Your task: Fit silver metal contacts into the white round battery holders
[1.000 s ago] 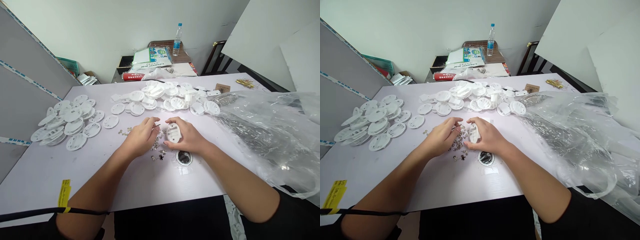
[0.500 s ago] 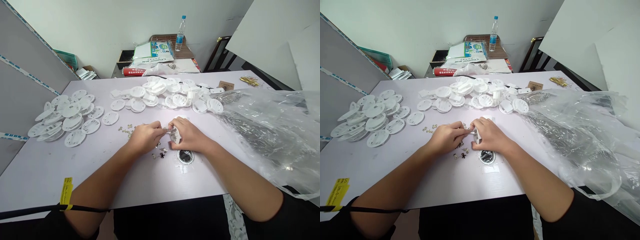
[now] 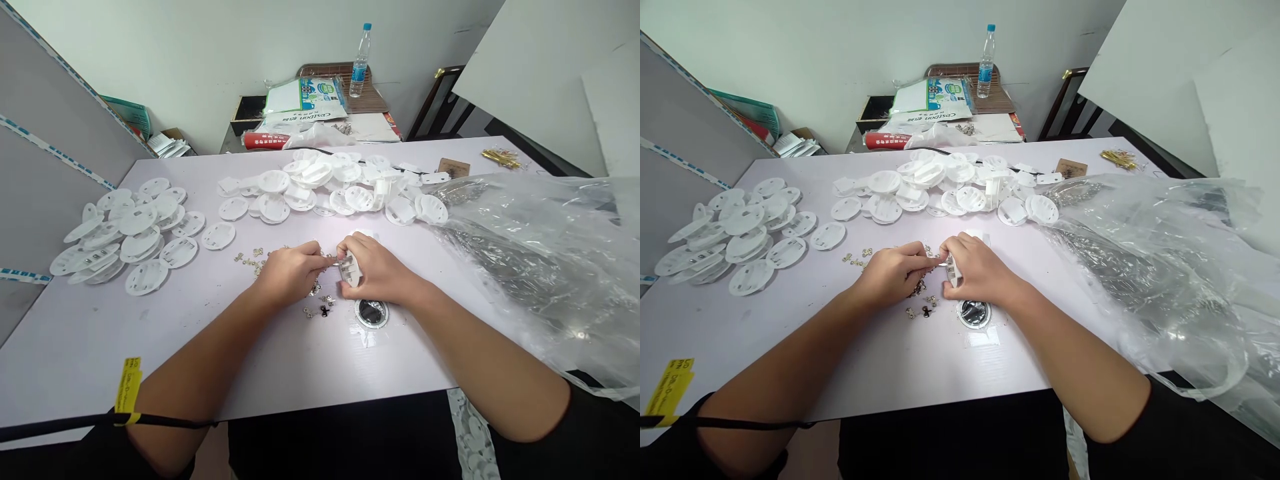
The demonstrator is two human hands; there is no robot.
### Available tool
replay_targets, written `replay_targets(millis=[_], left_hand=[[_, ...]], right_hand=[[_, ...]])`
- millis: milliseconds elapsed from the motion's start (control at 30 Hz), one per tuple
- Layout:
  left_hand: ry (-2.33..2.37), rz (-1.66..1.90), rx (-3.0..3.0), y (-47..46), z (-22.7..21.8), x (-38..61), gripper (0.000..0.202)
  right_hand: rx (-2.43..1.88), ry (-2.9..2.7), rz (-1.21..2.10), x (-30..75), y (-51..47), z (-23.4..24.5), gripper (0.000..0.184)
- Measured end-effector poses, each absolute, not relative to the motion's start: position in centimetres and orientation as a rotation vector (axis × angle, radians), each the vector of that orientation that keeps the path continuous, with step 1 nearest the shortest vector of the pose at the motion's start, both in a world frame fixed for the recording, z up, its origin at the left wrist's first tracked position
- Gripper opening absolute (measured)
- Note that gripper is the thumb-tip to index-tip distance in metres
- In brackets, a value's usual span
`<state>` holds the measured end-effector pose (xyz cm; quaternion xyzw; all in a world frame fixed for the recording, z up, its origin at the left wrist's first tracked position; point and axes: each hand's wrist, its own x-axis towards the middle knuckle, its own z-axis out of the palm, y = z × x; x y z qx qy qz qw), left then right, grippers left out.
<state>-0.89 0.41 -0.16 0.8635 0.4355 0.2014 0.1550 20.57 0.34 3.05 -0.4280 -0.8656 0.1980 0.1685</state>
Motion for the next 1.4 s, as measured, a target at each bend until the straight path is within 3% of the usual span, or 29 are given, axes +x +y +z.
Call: replay_targets(millis=[233,1400], left_hand=[[1.265,0.556,2.484,0.73,-0.55,-0.25,0.038],[1.202,0.504,2.569,0.19,-0.36,-0.50,0.036]], right_hand=[[-1.184,-2.449,0.570,20.29,0.29,2.89,0.036],[-1.234,-2.466,0.500,20.55,0.29,2.90,0.037]])
